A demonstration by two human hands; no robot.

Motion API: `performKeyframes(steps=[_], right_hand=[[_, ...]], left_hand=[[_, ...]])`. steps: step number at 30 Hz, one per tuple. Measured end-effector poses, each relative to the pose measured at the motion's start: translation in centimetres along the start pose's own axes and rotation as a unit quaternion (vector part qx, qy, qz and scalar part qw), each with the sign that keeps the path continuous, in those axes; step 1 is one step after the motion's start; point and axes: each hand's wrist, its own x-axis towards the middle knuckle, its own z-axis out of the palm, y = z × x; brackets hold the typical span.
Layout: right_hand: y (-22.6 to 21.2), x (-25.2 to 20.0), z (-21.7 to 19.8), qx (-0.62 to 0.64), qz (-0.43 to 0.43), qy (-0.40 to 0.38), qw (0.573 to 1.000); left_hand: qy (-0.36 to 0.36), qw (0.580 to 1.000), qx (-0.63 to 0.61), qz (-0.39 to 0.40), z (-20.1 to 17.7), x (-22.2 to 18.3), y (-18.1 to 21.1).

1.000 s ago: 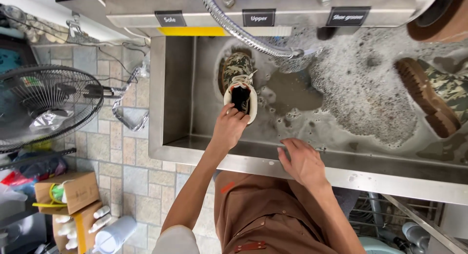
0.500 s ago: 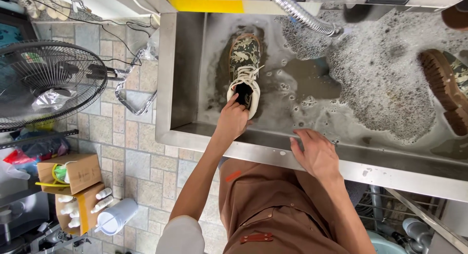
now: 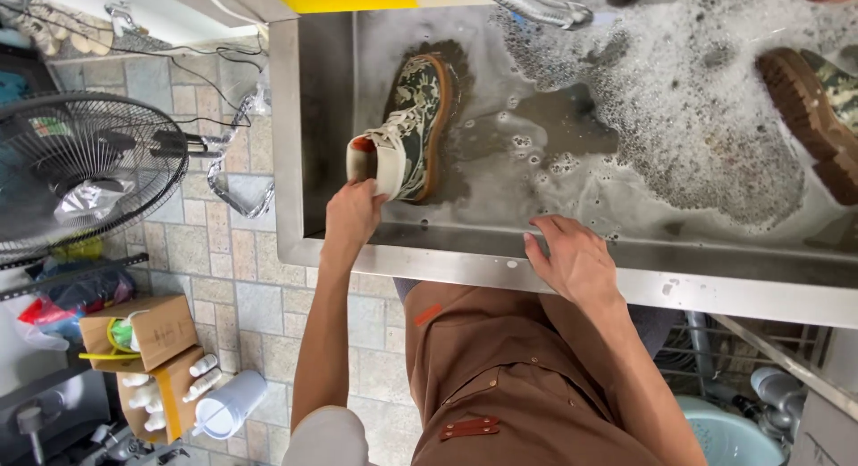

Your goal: The recorder uses an industrial shoe-washing machine to clean camouflage boots with soapy water and a rotating brush.

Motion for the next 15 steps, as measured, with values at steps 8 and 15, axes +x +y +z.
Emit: performKeyframes(steps=[8,15], right_hand=[[0.1,-0.3,-0.4,0.008,0.01,0.008,1.0],[6.2,-1.2,-3.1,0.166,0.02,-0.026,0.986]], left_hand=[[0.008,0.999,-0.036,-0.032,-1.7,-0.8,1.5],[0.236,0.963,-0.119,-0.056,-1.6,-4.2,4.6]])
